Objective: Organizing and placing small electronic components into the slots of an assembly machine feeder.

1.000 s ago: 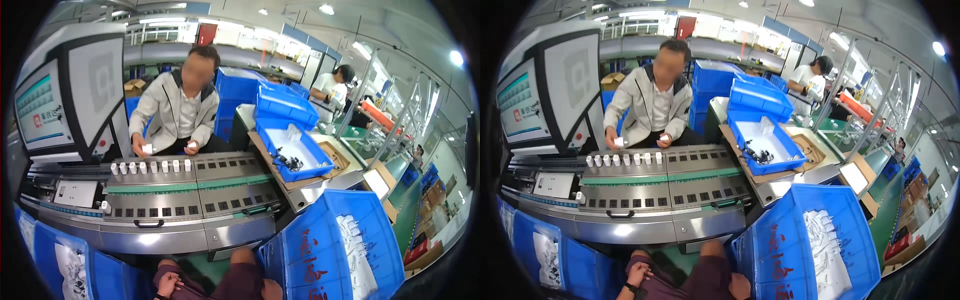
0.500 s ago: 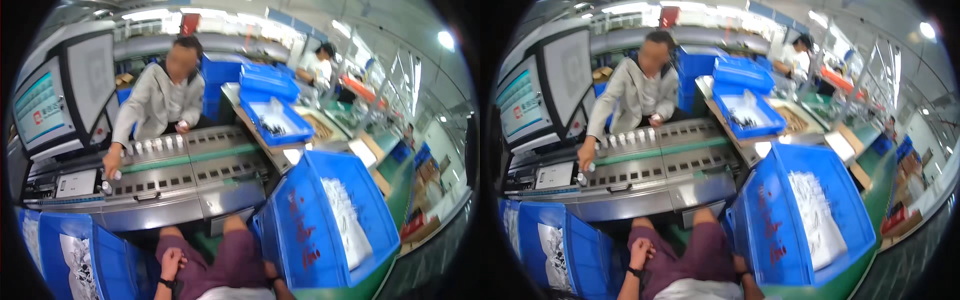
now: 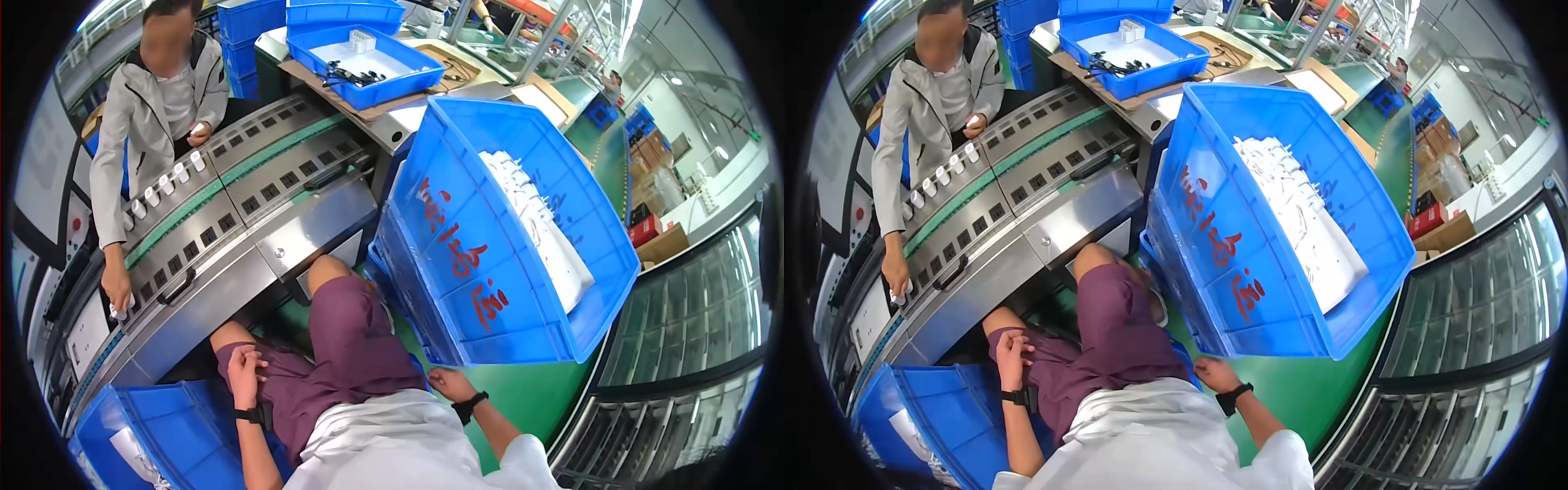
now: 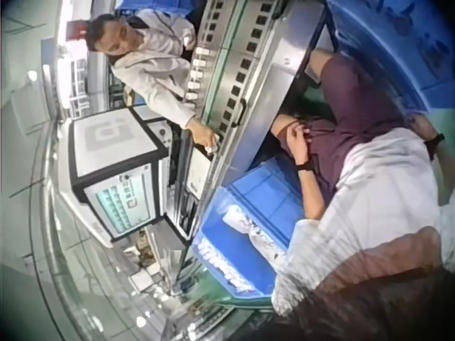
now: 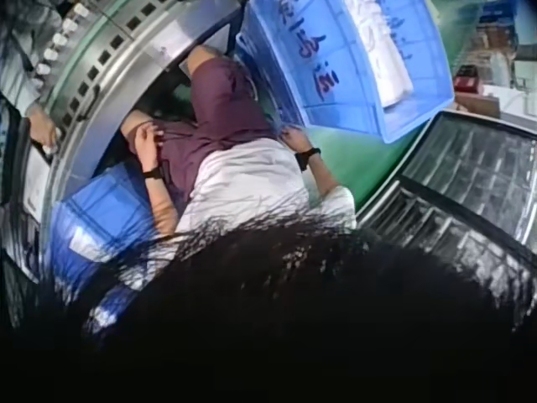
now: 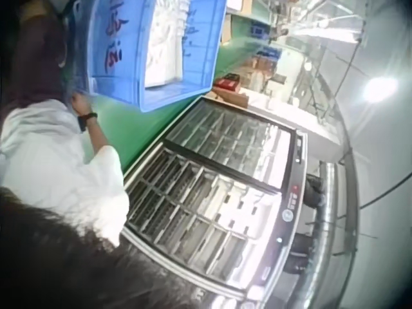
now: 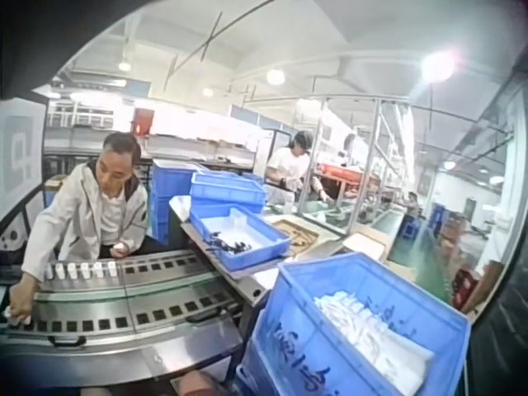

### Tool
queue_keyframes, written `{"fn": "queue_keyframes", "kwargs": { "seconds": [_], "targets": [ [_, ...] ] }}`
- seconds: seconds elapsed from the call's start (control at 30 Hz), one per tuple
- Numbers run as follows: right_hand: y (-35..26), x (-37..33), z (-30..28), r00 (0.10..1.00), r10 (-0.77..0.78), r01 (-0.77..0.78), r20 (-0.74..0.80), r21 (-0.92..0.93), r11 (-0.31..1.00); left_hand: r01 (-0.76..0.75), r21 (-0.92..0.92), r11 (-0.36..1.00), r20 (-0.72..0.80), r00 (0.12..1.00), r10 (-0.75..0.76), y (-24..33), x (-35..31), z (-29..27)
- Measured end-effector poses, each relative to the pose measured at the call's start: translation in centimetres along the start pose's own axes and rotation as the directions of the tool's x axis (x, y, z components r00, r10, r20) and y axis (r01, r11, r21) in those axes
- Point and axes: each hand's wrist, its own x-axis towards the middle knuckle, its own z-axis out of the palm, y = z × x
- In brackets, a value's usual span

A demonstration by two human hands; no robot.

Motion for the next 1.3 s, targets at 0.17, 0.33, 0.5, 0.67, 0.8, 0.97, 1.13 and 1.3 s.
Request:
{"fn": "queue_keyframes", "kwargs": {
  "seconds": [0.17,0.33,0.5,0.67,0.8,0.97,1.13,1.3],
  "targets": [
    [4.1,-2.9,0.6,0.984,-0.170,0.166,0.058,0.075,0.983,-0.019,-0.066,0.998,0.002,1.000,0.019,-0.9,0.1,0.5],
    [1.4,2.1,-3.1,0.924,-0.261,0.285,0.281,-0.048,0.957,-0.042,-0.061,0.997,0.010,0.999,0.043,-0.9,0.1,0.1],
    [-2.0,5.2,-7.1,0.832,-0.281,0.383,0.478,-0.130,0.914,-0.015,-0.110,0.994,0.005,1.000,0.016,0.3,0.6,0.6],
    [-6.0,5.5,-10.5,0.735,-0.264,0.465,0.624,-0.181,0.866,0.025,-0.124,0.992,0.000,1.000,-0.025,0.3,1.5,1.2],
    [-9.3,2.8,-14.2,0.674,-0.221,0.514,0.705,-0.233,0.825,0.018,-0.131,0.991,0.007,1.000,-0.018,0.5,1.6,1.3],
    [-14.0,-2.9,-19.5,0.619,-0.144,0.561,0.772,-0.306,0.769,0.010,-0.107,0.994,0.001,1.000,-0.010,0.2,1.9,1.2],
    [-22.7,-9.2,-24.7,0.690,-0.012,0.529,0.723,-0.494,0.690,-0.041,-0.092,0.995,0.022,0.999,0.043,0.7,2.1,2.0],
    [-33.2,-8.2,-34.3,0.950,-0.129,0.311,0.283,-0.879,0.361,-0.062,-0.102,0.993,-0.003,0.998,0.062,-0.2,1.1,1.0]
  ]
}}
